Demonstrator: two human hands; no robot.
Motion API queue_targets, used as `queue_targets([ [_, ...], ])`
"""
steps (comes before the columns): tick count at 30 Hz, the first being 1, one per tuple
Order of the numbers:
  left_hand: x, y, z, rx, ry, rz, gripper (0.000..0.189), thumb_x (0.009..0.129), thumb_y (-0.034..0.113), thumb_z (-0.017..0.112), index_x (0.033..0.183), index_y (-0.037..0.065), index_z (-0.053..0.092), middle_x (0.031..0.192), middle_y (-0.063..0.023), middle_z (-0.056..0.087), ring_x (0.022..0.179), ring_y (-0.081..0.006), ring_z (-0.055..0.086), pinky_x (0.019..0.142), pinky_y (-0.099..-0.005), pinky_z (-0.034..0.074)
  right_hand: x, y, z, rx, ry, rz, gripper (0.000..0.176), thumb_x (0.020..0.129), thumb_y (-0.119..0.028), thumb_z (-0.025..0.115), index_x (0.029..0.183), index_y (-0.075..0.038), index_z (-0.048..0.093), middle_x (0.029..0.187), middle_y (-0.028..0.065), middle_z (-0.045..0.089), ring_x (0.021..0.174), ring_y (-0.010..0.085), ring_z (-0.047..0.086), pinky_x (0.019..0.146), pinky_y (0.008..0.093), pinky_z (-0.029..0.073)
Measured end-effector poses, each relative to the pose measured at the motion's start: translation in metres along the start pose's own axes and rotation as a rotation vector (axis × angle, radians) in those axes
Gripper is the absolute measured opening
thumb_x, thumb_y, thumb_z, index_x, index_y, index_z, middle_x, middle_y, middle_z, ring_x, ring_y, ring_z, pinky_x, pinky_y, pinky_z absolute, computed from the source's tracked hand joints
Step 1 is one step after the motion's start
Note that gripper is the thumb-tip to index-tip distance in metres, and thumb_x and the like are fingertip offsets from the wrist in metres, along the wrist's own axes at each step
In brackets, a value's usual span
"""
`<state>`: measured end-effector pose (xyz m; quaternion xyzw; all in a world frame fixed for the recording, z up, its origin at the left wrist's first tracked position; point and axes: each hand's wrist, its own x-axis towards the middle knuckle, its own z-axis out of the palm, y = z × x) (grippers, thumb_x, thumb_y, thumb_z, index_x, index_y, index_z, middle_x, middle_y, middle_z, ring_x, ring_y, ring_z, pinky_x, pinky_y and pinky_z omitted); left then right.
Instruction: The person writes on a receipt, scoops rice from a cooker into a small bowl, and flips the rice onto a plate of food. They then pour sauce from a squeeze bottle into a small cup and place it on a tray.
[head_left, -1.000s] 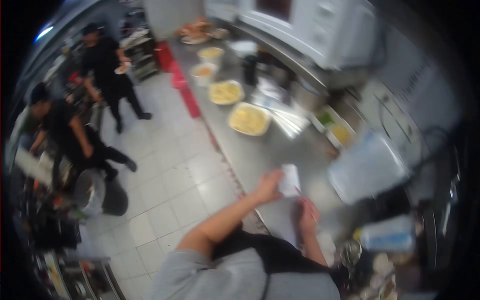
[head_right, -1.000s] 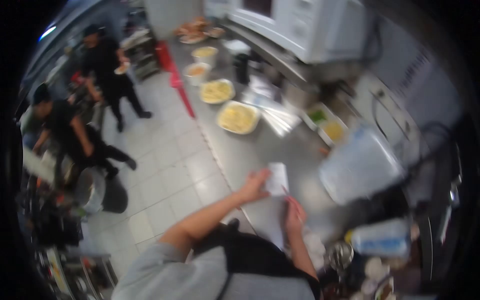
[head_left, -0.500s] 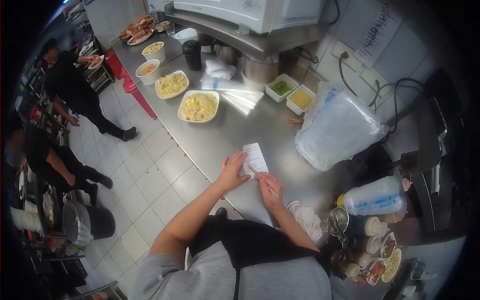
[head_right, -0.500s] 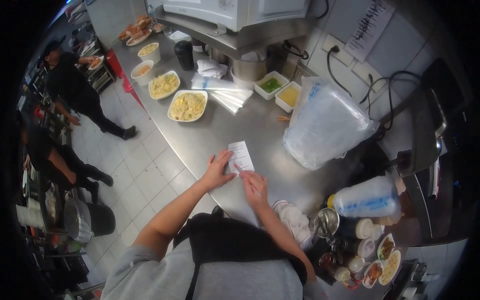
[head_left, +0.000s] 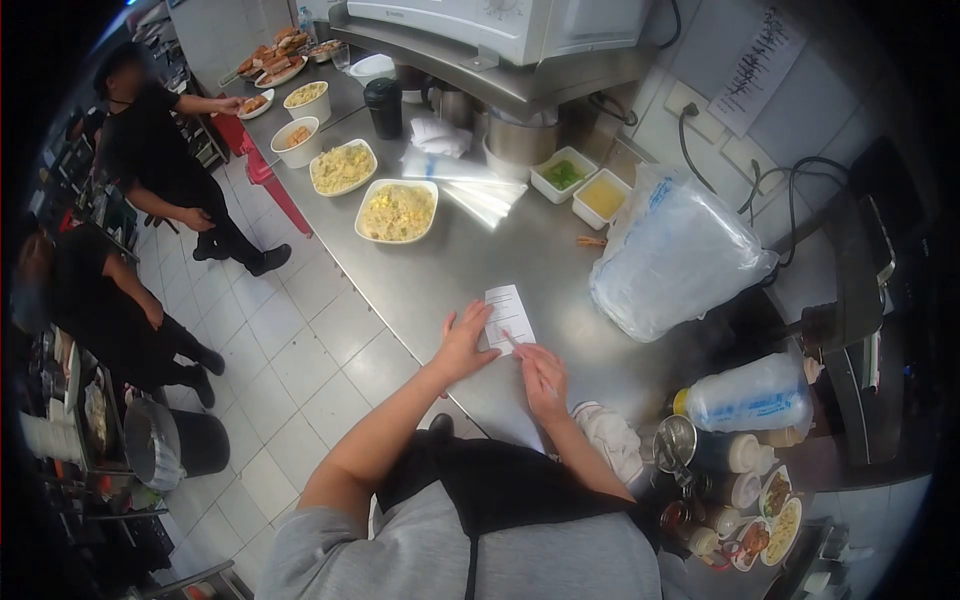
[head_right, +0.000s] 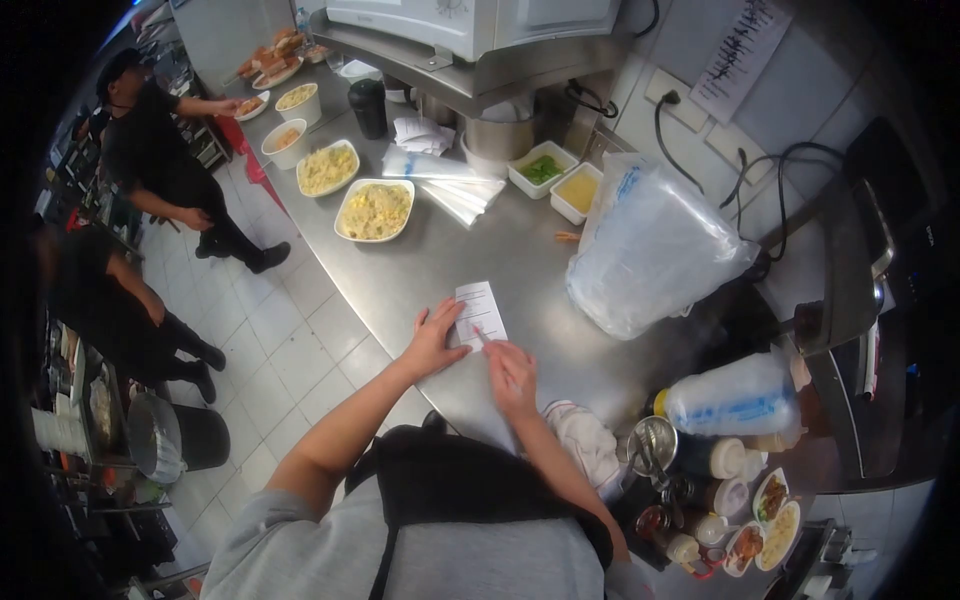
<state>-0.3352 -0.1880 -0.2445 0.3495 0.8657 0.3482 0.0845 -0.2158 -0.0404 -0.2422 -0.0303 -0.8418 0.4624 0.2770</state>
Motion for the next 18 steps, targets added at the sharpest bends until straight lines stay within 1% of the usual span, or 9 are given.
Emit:
queue_targets([
  [4, 0.0, 0.003, -0.002, 0.004, -0.003, 0.007, 0.077, 0.069, 0.024, 0.072, 0.134, 0.006, 0.034, 0.139, -0.0173, 0.034, 0.134, -0.028, 0.025, 0.106, -0.0526, 0.013, 0.0, -0.003, -0.002, -0.085, -0.059, -0.099, 0.015, 0.082, -0.004, 0.054, 0.092, -0.004, 0.065, 0.09, 0.0072, 0.066, 0.098, 0.0217, 0.059, 0.086, 0.0354, 0.034],
  [6, 0.0, 0.002, -0.001, -0.002, 0.004, 0.002, 0.077, 0.068, 0.024, 0.072, 0.133, 0.006, 0.035, 0.139, -0.0169, 0.034, 0.134, -0.0281, 0.025, 0.106, -0.0531, 0.013, -0.002, 0.0, -0.002, -0.089, 0.057, -0.053, 0.015, 0.082, -0.004, 0.054, 0.092, -0.004, 0.065, 0.091, 0.0072, 0.066, 0.099, 0.0219, 0.059, 0.087, 0.0361, 0.034],
  [10, 0.0, 0.0, 0.001, 0.004, 0.006, 0.011, 0.078, 0.068, 0.025, 0.072, 0.134, 0.007, 0.035, 0.138, -0.0165, 0.035, 0.134, -0.0283, 0.025, 0.105, -0.054, 0.014, -0.003, 0.001, -0.006, -0.145, 0.079, -0.083, 0.015, 0.082, -0.005, 0.055, 0.092, -0.004, 0.065, 0.091, 0.0072, 0.066, 0.096, 0.0226, 0.06, 0.086, 0.0358, 0.037],
  [12, 0.0, 0.0, 0.0, 0.01, -0.004, 0.005, 0.077, 0.068, 0.024, 0.072, 0.134, 0.007, 0.034, 0.139, -0.0161, 0.034, 0.134, -0.028, 0.025, 0.105, -0.0548, 0.015, -0.002, 0.003, -0.012, 0.044, 0.054, 0.061, 0.014, 0.083, -0.005, 0.055, 0.092, -0.002, 0.065, 0.092, 0.011, 0.066, 0.093, 0.0237, 0.061, 0.081, 0.0343, 0.042],
  [14, 0.0, -0.007, 0.009, -0.02, 0.015, 0.026, 0.077, 0.069, 0.023, 0.071, 0.134, 0.007, 0.034, 0.139, -0.0158, 0.034, 0.134, -0.0279, 0.026, 0.104, -0.0565, 0.015, -0.008, 0.012, -0.018, 0.159, 0.109, 0.166, 0.016, 0.087, -0.007, 0.052, 0.095, 0.004, 0.061, 0.096, 0.0116, 0.064, 0.092, 0.0217, 0.059, 0.079, 0.0312, 0.045],
  [15, 0.0, -0.009, 0.007, -0.06, 0.026, 0.036, 0.076, 0.069, 0.022, 0.07, 0.134, 0.008, 0.034, 0.139, -0.0156, 0.034, 0.133, -0.0278, 0.026, 0.104, -0.0582, 0.016, -0.009, 0.012, -0.025, 0.038, 0.143, 0.109, 0.017, 0.088, -0.007, 0.051, 0.097, 0.004, 0.06, 0.096, 0.0107, 0.062, 0.089, 0.0194, 0.058, 0.079, 0.0297, 0.045],
  [16, 0.001, -0.007, 0.001, -0.111, 0.03, 0.046, 0.074, 0.069, 0.018, 0.068, 0.134, 0.008, 0.035, 0.139, -0.0161, 0.035, 0.132, -0.0288, 0.029, 0.104, -0.0551, 0.019, -0.011, 0.01, -0.034, -0.078, 0.181, 0.051, 0.017, 0.089, -0.007, 0.05, 0.099, 0.004, 0.059, 0.096, 0.0097, 0.061, 0.086, 0.0171, 0.058, 0.078, 0.0281, 0.044],
  [17, 0.005, -0.003, -0.004, -0.165, 0.033, 0.057, 0.072, 0.07, 0.014, 0.067, 0.134, 0.008, 0.035, 0.138, -0.0166, 0.035, 0.131, -0.0297, 0.031, 0.105, -0.0521, 0.022, -0.017, 0.014, -0.039, -0.008, 0.228, 0.123, 0.016, 0.089, -0.007, 0.05, 0.1, 0.003, 0.057, 0.093, 0.0082, 0.06, 0.083, 0.0149, 0.057, 0.076, 0.0267, 0.045],
  [18, 0.01, 0.003, -0.009, -0.261, 0.102, 0.131, 0.07, 0.069, 0.011, 0.066, 0.133, 0.007, 0.036, 0.137, -0.0174, 0.036, 0.129, -0.0309, 0.033, 0.105, -0.0468, 0.026, -0.022, 0.018, -0.043, 0.056, 0.27, 0.202, 0.016, 0.089, -0.006, 0.051, 0.101, 0.002, 0.056, 0.089, 0.0066, 0.058, 0.081, 0.0127, 0.056, 0.074, 0.0253, 0.045],
])
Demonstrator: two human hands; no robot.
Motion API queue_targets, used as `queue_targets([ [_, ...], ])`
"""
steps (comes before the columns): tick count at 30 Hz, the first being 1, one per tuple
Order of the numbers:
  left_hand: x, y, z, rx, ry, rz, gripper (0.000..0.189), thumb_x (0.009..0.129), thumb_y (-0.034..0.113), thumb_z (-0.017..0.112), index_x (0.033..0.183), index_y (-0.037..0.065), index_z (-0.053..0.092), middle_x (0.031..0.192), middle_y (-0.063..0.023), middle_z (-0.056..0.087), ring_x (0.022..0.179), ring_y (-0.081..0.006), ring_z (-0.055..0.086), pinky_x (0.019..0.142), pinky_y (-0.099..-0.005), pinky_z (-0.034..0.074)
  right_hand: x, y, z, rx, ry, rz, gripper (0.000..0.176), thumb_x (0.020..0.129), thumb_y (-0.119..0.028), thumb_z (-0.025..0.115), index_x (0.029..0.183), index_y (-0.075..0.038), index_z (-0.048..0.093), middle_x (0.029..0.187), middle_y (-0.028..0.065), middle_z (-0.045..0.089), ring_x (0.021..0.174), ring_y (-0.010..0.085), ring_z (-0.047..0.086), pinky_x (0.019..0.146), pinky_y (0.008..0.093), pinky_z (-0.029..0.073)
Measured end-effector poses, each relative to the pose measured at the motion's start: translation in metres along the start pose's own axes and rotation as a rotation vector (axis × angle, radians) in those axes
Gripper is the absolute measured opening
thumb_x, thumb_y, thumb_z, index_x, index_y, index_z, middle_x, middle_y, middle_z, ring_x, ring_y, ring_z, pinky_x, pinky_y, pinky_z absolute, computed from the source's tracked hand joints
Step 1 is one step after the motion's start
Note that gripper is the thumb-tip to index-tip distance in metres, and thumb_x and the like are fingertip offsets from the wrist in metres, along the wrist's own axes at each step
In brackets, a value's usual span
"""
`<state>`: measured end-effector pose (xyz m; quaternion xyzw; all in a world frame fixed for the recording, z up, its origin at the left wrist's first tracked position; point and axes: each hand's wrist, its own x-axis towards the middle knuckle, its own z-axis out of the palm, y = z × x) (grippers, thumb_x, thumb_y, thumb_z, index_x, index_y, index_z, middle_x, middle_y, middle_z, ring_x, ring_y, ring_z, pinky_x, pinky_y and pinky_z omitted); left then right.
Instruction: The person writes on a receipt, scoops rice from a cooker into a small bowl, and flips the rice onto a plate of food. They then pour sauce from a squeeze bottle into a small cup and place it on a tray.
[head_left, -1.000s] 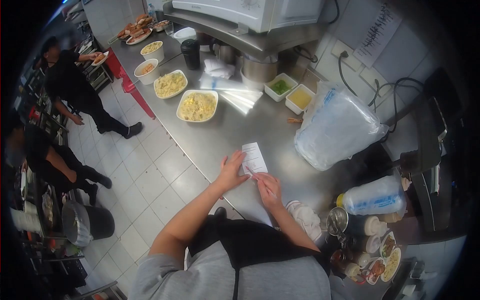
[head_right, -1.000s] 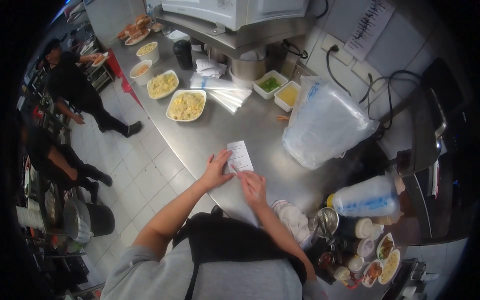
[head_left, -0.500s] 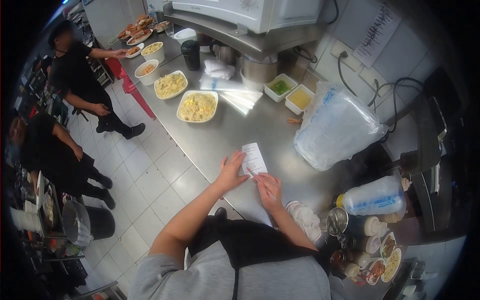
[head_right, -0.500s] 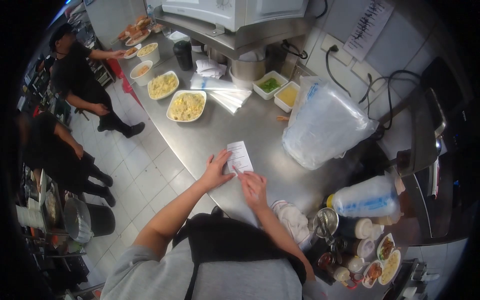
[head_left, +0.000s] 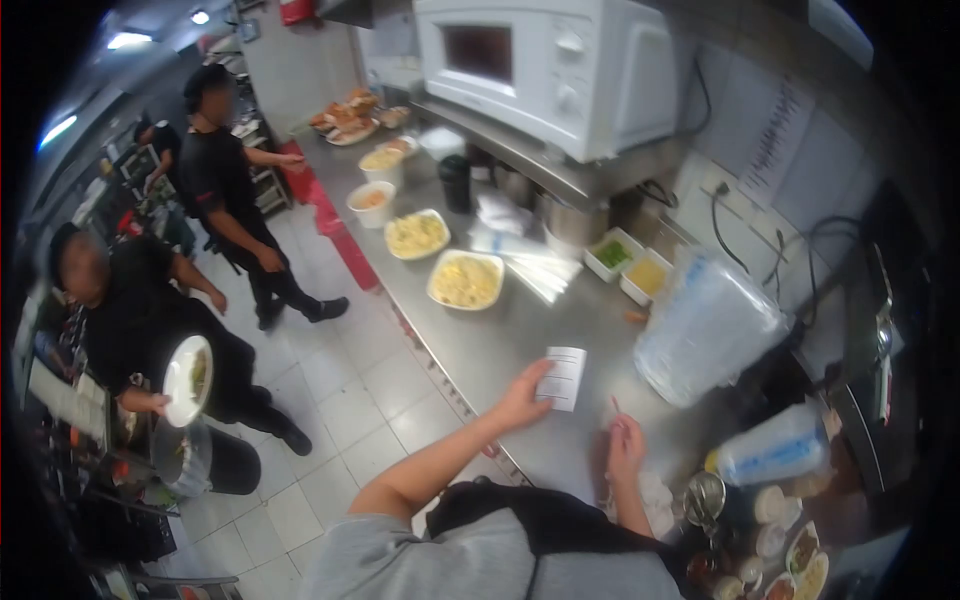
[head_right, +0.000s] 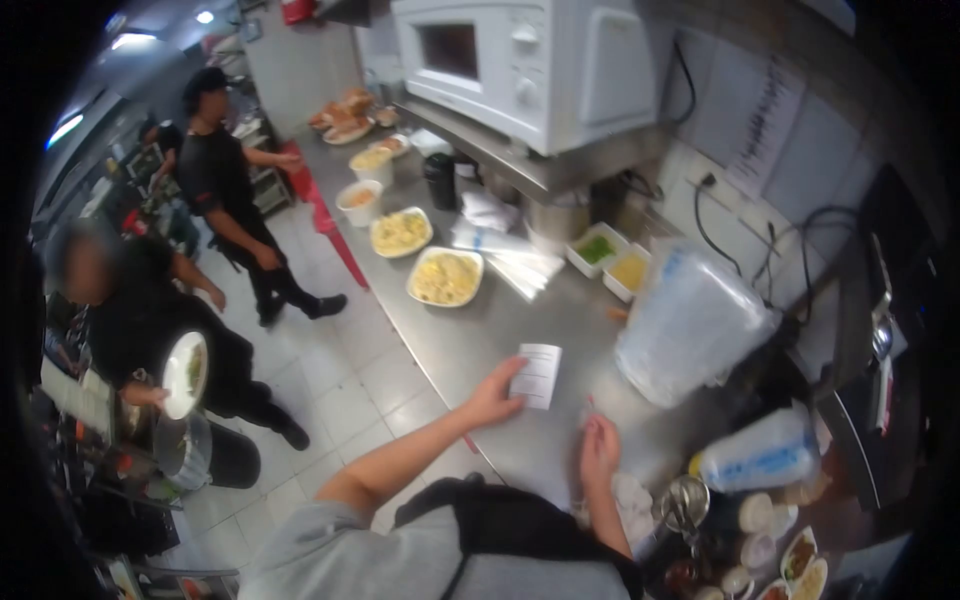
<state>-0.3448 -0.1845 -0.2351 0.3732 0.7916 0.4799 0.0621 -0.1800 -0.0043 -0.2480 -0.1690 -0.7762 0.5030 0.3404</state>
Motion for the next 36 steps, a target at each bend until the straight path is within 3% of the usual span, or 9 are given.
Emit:
queue_targets([
  [5, 0.027, 0.029, -0.002, -0.442, -0.044, 0.001, 0.067, 0.069, 0.004, 0.064, 0.13, 0.005, 0.038, 0.135, -0.0195, 0.038, 0.126, -0.0336, 0.037, 0.104, -0.0333, 0.032, 0.003, -0.008, -0.019, -0.013, 0.018, 0.021, 0.009, 0.085, 0.0, 0.055, 0.093, -0.002, 0.052, 0.076, 0.001, 0.051, 0.064, 0.0053, 0.048, 0.057, 0.0196, 0.04],
  [7, 0.026, 0.015, 0.013, -0.002, -0.035, 0.13, 0.07, 0.068, 0.005, 0.066, 0.131, 0.005, 0.037, 0.135, -0.0189, 0.037, 0.125, -0.0337, 0.038, 0.103, -0.0359, 0.033, 0.006, -0.012, -0.014, 0.041, 0.124, -0.038, 0.007, 0.086, -0.003, 0.054, 0.091, -0.002, 0.05, 0.071, 0.0003, 0.051, 0.06, 0.0056, 0.047, 0.053, 0.0196, 0.038],
  [10, 0.002, 0.002, 0.024, 0.433, -0.133, -0.038, 0.071, 0.072, 0.022, 0.068, 0.133, 0.008, 0.035, 0.137, -0.0132, 0.037, 0.131, -0.03, 0.03, 0.105, -0.0543, 0.017, 0.005, -0.03, -0.01, 0.262, 0.019, 0.118, 0.01, 0.088, -0.007, 0.052, 0.095, 0.0, 0.051, 0.074, 0.0055, 0.058, 0.065, 0.01, 0.055, 0.06, 0.0227, 0.045],
  [12, -0.005, -0.005, 0.021, 0.383, -0.108, -0.026, 0.07, 0.074, 0.029, 0.068, 0.133, 0.008, 0.036, 0.138, -0.011, 0.037, 0.133, -0.028, 0.026, 0.104, -0.0593, 0.01, 0.002, -0.019, 0.001, 0.25, -0.078, 0.154, 0.013, 0.089, -0.008, 0.051, 0.098, 0.002, 0.053, 0.079, 0.0094, 0.063, 0.072, 0.013, 0.06, 0.068, 0.0251, 0.048],
  [16, -0.005, 0.0, 0.017, 0.359, -0.079, -0.029, 0.071, 0.072, 0.032, 0.07, 0.131, 0.007, 0.038, 0.137, -0.0111, 0.039, 0.133, -0.0274, 0.027, 0.104, -0.0569, 0.012, 0.0, -0.019, 0.027, 0.225, -0.231, 0.203, 0.014, 0.088, -0.007, 0.052, 0.097, 0.003, 0.055, 0.083, 0.0113, 0.065, 0.077, 0.0147, 0.062, 0.072, 0.0259, 0.049],
  [25, -0.005, 0.002, 0.017, 0.351, -0.049, -0.028, 0.07, 0.071, 0.031, 0.071, 0.129, 0.007, 0.041, 0.134, -0.0121, 0.042, 0.132, -0.0277, 0.03, 0.104, -0.0558, 0.013, 0.011, 0.002, 0.068, 0.1, -0.379, 0.011, 0.012, 0.087, -0.006, 0.052, 0.091, 0.004, 0.056, 0.078, 0.0107, 0.065, 0.072, 0.0124, 0.061, 0.064, 0.0249, 0.048],
  [32, -0.004, 0.003, 0.017, 0.351, -0.059, -0.032, 0.07, 0.071, 0.03, 0.072, 0.129, 0.008, 0.041, 0.134, -0.012, 0.042, 0.132, -0.0282, 0.03, 0.104, -0.0563, 0.013, 0.017, -0.018, 0.051, -0.058, -0.294, 0.047, 0.012, 0.087, -0.005, 0.051, 0.089, 0.005, 0.056, 0.074, 0.011, 0.064, 0.07, 0.0123, 0.061, 0.063, 0.0246, 0.047],
  [34, -0.004, 0.004, 0.016, 0.322, -0.054, -0.024, 0.07, 0.071, 0.029, 0.072, 0.13, 0.008, 0.04, 0.134, -0.0121, 0.043, 0.132, -0.0283, 0.029, 0.104, -0.0582, 0.011, 0.018, -0.016, 0.048, 0.025, -0.145, 0.003, 0.01, 0.083, -0.008, 0.057, 0.089, -0.001, 0.059, 0.063, 0.0148, 0.058, 0.056, 0.0224, 0.06, 0.052, 0.0327, 0.043],
  [36, -0.005, 0.011, 0.016, 0.33, -0.061, -0.034, 0.067, 0.071, 0.025, 0.071, 0.129, 0.007, 0.041, 0.134, -0.0133, 0.042, 0.131, -0.0297, 0.031, 0.104, -0.0555, 0.015, 0.02, -0.02, 0.042, 0.032, -0.123, -0.015, 0.013, 0.082, -0.006, 0.057, 0.093, 0.0, 0.057, 0.069, 0.0163, 0.059, 0.061, 0.0238, 0.061, 0.054, 0.0331, 0.044],
])
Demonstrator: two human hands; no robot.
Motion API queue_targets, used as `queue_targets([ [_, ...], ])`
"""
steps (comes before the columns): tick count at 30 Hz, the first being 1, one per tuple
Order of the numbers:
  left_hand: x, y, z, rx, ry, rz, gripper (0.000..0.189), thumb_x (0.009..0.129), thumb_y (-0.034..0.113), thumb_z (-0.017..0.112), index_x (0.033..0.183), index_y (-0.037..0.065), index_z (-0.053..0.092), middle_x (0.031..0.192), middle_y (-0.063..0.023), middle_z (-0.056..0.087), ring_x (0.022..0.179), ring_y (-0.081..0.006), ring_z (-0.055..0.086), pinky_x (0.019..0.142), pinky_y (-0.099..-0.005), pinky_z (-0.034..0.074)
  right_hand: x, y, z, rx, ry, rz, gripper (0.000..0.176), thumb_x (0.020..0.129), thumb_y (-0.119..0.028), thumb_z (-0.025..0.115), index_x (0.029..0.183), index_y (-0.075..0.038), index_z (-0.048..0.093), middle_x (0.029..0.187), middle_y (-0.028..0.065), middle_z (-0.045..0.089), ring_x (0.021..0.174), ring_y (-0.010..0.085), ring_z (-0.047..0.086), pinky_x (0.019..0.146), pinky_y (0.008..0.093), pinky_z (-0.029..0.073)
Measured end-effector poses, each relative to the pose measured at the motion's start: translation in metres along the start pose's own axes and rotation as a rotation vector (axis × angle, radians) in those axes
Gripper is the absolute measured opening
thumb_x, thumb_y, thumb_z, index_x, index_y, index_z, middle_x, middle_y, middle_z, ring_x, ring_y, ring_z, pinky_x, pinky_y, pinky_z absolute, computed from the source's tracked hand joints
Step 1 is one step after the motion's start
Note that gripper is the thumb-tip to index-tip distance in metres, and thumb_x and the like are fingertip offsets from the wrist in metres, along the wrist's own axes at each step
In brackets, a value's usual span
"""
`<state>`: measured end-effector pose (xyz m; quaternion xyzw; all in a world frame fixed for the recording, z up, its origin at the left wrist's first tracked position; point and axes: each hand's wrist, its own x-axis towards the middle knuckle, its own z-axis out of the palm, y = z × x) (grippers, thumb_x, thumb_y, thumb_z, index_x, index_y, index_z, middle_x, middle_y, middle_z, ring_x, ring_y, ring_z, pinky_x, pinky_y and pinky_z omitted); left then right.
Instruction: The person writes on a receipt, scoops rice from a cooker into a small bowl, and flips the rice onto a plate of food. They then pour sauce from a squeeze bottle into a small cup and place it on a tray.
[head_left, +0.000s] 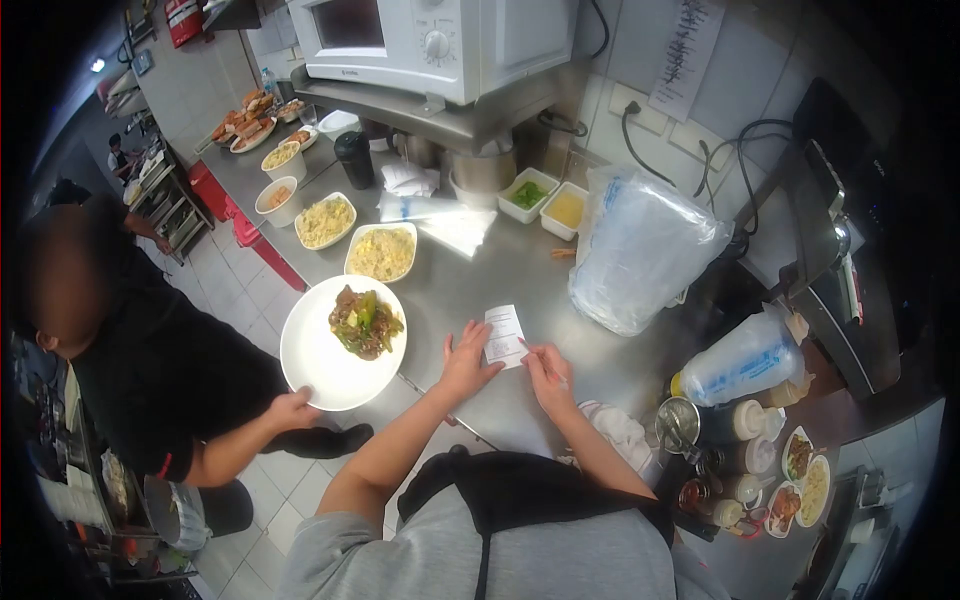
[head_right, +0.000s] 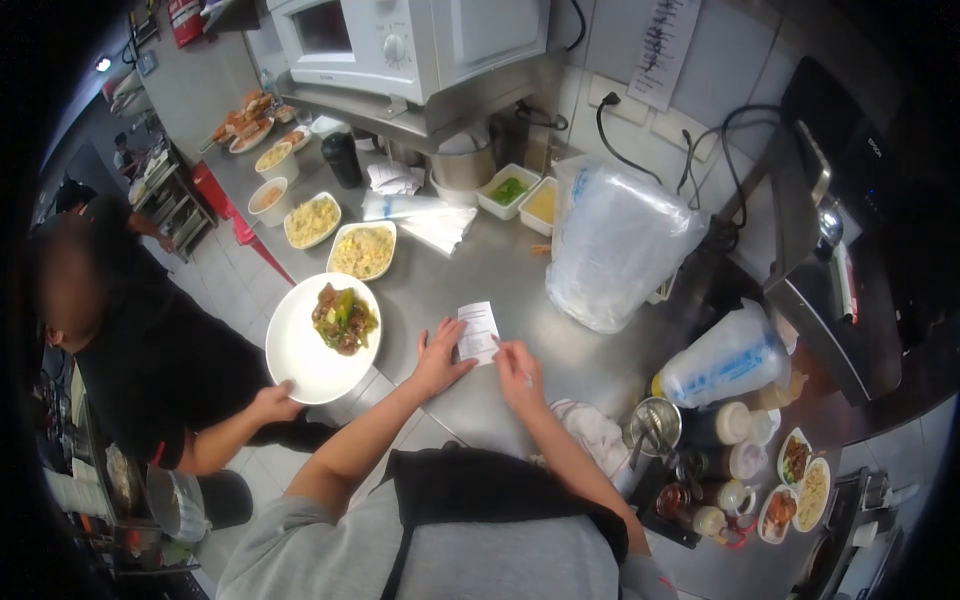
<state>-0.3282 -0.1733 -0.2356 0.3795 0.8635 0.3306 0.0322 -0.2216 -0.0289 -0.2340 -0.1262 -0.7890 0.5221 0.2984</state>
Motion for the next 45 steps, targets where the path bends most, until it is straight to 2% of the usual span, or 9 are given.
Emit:
queue_targets([
  [5, 0.014, 0.021, -0.018, -0.345, 0.08, 0.128, 0.059, 0.07, 0.01, 0.064, 0.126, 0.004, 0.045, 0.133, -0.0174, 0.04, 0.123, -0.0295, 0.043, 0.094, -0.0406, 0.039, 0.004, -0.013, -0.048, -0.417, 0.092, -0.298, 0.027, 0.08, -0.002, 0.054, 0.107, 0.001, 0.053, 0.09, 0.0178, 0.059, 0.082, 0.0271, 0.06, 0.073, 0.0342, 0.047],
  [7, 0.027, 0.048, -0.044, -0.582, 0.025, 0.015, 0.055, 0.07, -0.002, 0.056, 0.124, 0.002, 0.046, 0.132, -0.0186, 0.04, 0.109, -0.0216, 0.054, 0.073, -0.0265, 0.049, -0.008, -0.013, -0.067, -0.833, -0.041, 0.053, 0.041, 0.076, -0.007, 0.058, 0.117, -0.006, 0.052, 0.106, 0.0198, 0.052, 0.096, 0.0355, 0.053, 0.083, 0.0423, 0.043],
  [11, 0.092, 0.163, -0.118, -1.203, 0.036, 0.36, 0.049, 0.079, -0.012, 0.049, 0.125, 0.001, 0.044, 0.128, -0.0091, 0.04, 0.098, -0.0133, 0.055, 0.077, -0.0239, 0.048, -0.042, 0.026, -0.078, -0.919, -0.054, 0.099, 0.04, 0.077, -0.015, 0.057, 0.117, -0.015, 0.055, 0.128, 0.0215, 0.04, 0.116, 0.0387, 0.042, 0.09, 0.0539, 0.035],
  [15, 0.152, 0.269, -0.202, -0.835, 0.129, 0.879, 0.032, 0.082, -0.005, 0.055, 0.113, -0.001, 0.055, 0.12, -0.0083, 0.05, 0.1, -0.0131, 0.055, 0.08, -0.0248, 0.047, -0.054, 0.012, -0.082, -0.857, 0.029, -0.031, 0.037, 0.075, -0.013, 0.056, 0.112, -0.015, 0.058, 0.129, 0.0174, 0.042, 0.12, 0.0305, 0.041, 0.092, 0.0511, 0.033],
  [22, 0.233, 0.434, -0.26, -1.127, 0.26, 1.004, 0.038, 0.082, 0.001, 0.058, 0.12, 0.003, 0.056, 0.117, -0.0071, 0.056, 0.089, -0.0096, 0.056, 0.072, -0.0208, 0.046, -0.056, 0.004, -0.087, -0.862, 0.016, -0.058, 0.033, 0.074, -0.019, 0.063, 0.106, -0.014, 0.06, 0.128, 0.0147, 0.042, 0.12, 0.028, 0.041, 0.089, 0.047, 0.033],
  [33, 0.257, 0.476, -0.29, -0.879, 0.392, 0.848, 0.046, 0.074, -0.003, 0.052, 0.12, 0.0, 0.055, 0.115, -0.013, 0.057, 0.088, -0.0149, 0.058, 0.076, -0.0247, 0.048, -0.057, 0.009, -0.094, -0.798, 0.001, -0.087, 0.033, 0.073, -0.015, 0.061, 0.105, -0.016, 0.062, 0.126, 0.0139, 0.044, 0.12, 0.0283, 0.04, 0.09, 0.0478, 0.032],
  [37, 0.253, 0.478, -0.287, -0.741, 0.622, 0.801, 0.048, 0.073, -0.001, 0.055, 0.12, -0.001, 0.054, 0.116, -0.0167, 0.058, 0.102, -0.0189, 0.057, 0.084, -0.0291, 0.046, -0.052, 0.01, -0.093, -0.866, -0.036, -0.038, 0.034, 0.072, -0.019, 0.064, 0.106, -0.015, 0.061, 0.127, 0.0137, 0.043, 0.119, 0.0293, 0.04, 0.09, 0.0485, 0.032],
  [41, 0.208, 0.424, -0.224, -0.622, 0.921, 0.995, 0.032, 0.074, 0.0, 0.054, 0.106, 0.0, 0.059, 0.101, -0.0091, 0.062, 0.086, -0.0156, 0.057, 0.075, -0.0277, 0.047, -0.055, 0.014, -0.09, -0.871, -0.013, -0.071, 0.037, 0.072, -0.018, 0.066, 0.107, -0.014, 0.06, 0.13, 0.0155, 0.041, 0.119, 0.0307, 0.041, 0.089, 0.048, 0.032],
  [45, 0.053, 0.318, -0.169, -0.787, -0.264, 0.808, 0.019, 0.084, 0.009, 0.057, 0.102, 0.002, 0.058, 0.102, -0.0091, 0.06, 0.092, -0.0179, 0.058, 0.081, -0.0299, 0.046, -0.055, -0.003, -0.091, -0.766, 0.047, -0.069, 0.038, 0.073, -0.014, 0.063, 0.111, -0.011, 0.058, 0.136, 0.0171, 0.034, 0.118, 0.0326, 0.042, 0.092, 0.0484, 0.031],
])
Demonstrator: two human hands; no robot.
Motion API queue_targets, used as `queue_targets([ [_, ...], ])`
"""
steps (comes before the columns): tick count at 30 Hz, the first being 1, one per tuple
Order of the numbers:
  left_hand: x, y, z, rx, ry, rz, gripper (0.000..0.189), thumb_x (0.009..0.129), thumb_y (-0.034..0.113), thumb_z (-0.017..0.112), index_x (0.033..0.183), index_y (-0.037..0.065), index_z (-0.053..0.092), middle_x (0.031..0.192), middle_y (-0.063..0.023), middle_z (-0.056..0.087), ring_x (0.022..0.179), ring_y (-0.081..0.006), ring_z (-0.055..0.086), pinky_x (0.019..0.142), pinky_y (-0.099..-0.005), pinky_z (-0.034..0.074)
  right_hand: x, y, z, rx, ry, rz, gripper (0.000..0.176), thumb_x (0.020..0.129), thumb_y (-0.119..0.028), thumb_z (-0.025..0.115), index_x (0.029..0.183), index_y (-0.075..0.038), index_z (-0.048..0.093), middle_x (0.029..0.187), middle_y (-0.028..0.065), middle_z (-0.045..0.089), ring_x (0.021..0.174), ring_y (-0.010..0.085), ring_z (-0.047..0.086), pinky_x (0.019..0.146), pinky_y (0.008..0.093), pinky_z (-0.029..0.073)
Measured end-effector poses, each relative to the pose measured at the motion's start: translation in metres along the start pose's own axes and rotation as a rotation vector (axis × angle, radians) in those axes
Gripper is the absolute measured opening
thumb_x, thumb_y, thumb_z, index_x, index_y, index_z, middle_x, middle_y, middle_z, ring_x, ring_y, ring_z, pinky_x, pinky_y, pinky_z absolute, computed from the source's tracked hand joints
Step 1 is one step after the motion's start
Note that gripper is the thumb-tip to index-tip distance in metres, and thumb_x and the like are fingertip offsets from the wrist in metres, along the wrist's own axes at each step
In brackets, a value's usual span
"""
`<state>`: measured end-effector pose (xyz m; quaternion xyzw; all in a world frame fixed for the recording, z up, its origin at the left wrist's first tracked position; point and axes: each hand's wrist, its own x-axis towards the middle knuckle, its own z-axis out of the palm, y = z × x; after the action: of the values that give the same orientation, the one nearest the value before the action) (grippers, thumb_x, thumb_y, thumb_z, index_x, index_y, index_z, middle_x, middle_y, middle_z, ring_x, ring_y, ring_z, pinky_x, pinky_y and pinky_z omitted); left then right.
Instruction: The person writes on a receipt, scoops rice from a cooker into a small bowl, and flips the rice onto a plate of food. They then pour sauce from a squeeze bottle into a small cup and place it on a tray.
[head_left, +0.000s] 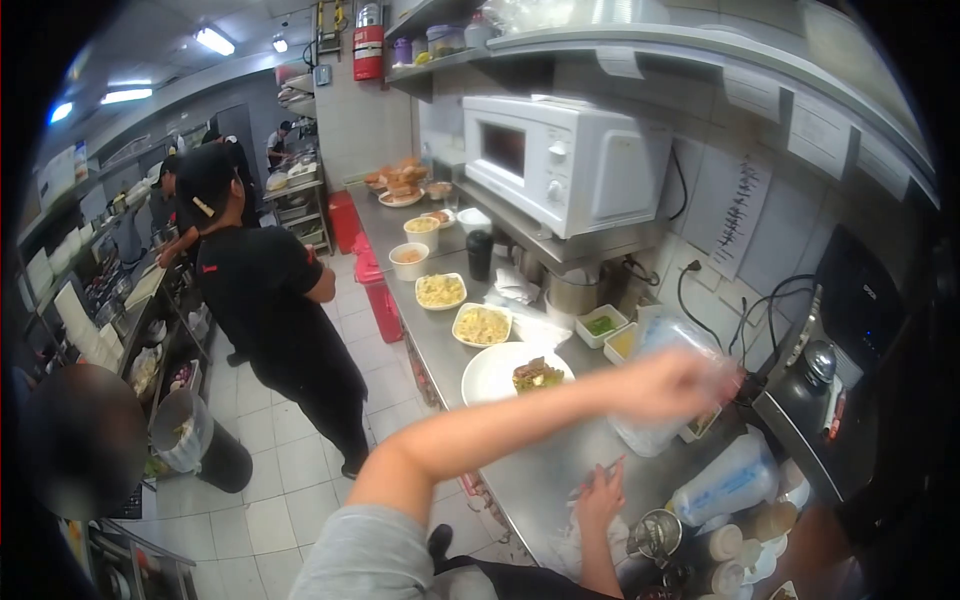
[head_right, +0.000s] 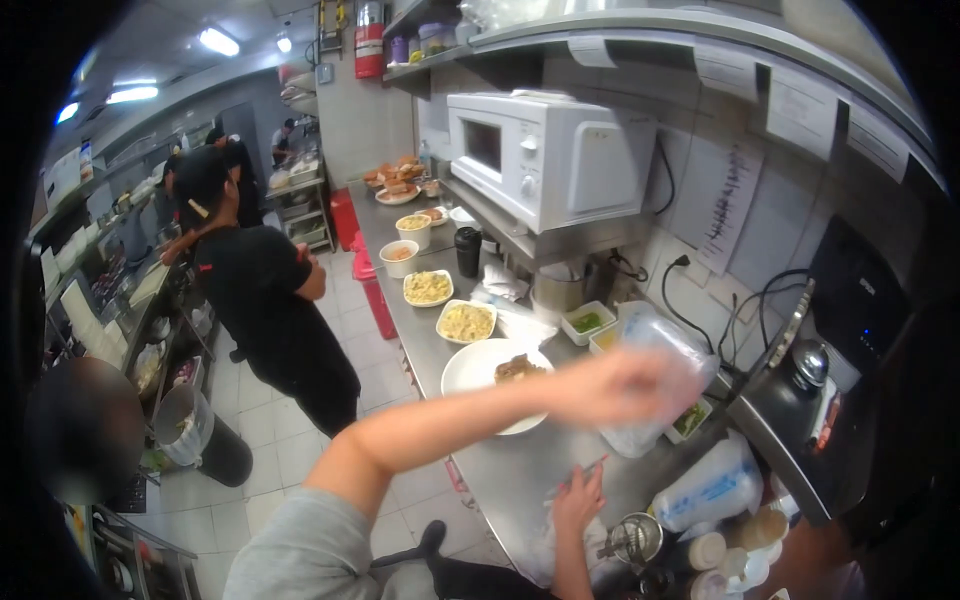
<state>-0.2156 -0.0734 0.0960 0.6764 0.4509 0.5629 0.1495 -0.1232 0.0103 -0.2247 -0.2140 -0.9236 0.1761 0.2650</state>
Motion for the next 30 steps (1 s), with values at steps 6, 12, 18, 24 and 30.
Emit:
queue_targets([
  [6, -0.287, -0.008, -0.005, 0.344, 0.189, -0.61, 0.028, 0.082, 0.001, 0.055, 0.11, 0.001, 0.057, 0.104, -0.0146, 0.06, 0.095, -0.027, 0.059, 0.083, -0.0339, 0.047, 0.002, 0.011, 0.008, 0.063, -0.035, 0.034, 0.048, 0.068, -0.006, 0.059, 0.116, -0.006, 0.055, 0.136, 0.0194, 0.033, 0.119, 0.0354, 0.041, 0.093, 0.0489, 0.035],
  [12, -0.481, 0.103, -0.11, 0.605, 0.88, -0.857, 0.019, 0.084, 0.003, 0.056, 0.102, 0.001, 0.061, 0.096, -0.0105, 0.063, 0.085, -0.018, 0.063, 0.077, -0.0285, 0.049, 0.005, 0.047, 0.031, 0.192, 0.2, 0.055, 0.06, 0.068, -0.005, 0.06, 0.126, -0.005, 0.046, 0.136, 0.0178, 0.03, 0.126, 0.0332, 0.032, 0.103, 0.0431, 0.029],
  [18, -0.563, 0.13, -0.211, 0.566, 1.205, -0.719, 0.011, 0.085, 0.009, 0.061, 0.088, -0.001, 0.066, 0.093, -0.008, 0.062, 0.082, -0.015, 0.059, 0.07, -0.0257, 0.048, 0.027, -0.15, 0.052, 0.762, 0.132, -0.064, 0.037, 0.083, -0.008, 0.054, 0.119, -0.001, 0.05, 0.126, 0.0146, 0.045, 0.112, 0.0285, 0.047, 0.094, 0.038, 0.038],
  [24, -0.493, 0.088, -0.354, 0.59, 0.742, -0.384, 0.014, 0.079, 0.014, 0.068, 0.073, 0.003, 0.063, 0.09, -0.006, 0.062, 0.087, -0.016, 0.059, 0.076, -0.0284, 0.047, 0.044, -0.354, 0.101, 0.632, -0.323, -0.348, 0.03, 0.082, -0.003, 0.056, 0.112, -0.001, 0.053, 0.12, 0.0173, 0.048, 0.105, 0.028, 0.051, 0.088, 0.036, 0.042],
  [30, -0.471, 0.004, -0.455, 0.252, 0.703, -0.428, 0.031, 0.087, 0.015, 0.06, 0.06, 0.002, 0.054, 0.073, -0.0051, 0.059, 0.068, -0.0118, 0.058, 0.061, -0.0251, 0.045, 0.072, -0.363, 0.21, 0.792, -0.542, -0.371, 0.023, 0.085, -0.003, 0.055, 0.107, 0.0, 0.055, 0.111, 0.0111, 0.053, 0.096, 0.0206, 0.055, 0.082, 0.0305, 0.045],
])
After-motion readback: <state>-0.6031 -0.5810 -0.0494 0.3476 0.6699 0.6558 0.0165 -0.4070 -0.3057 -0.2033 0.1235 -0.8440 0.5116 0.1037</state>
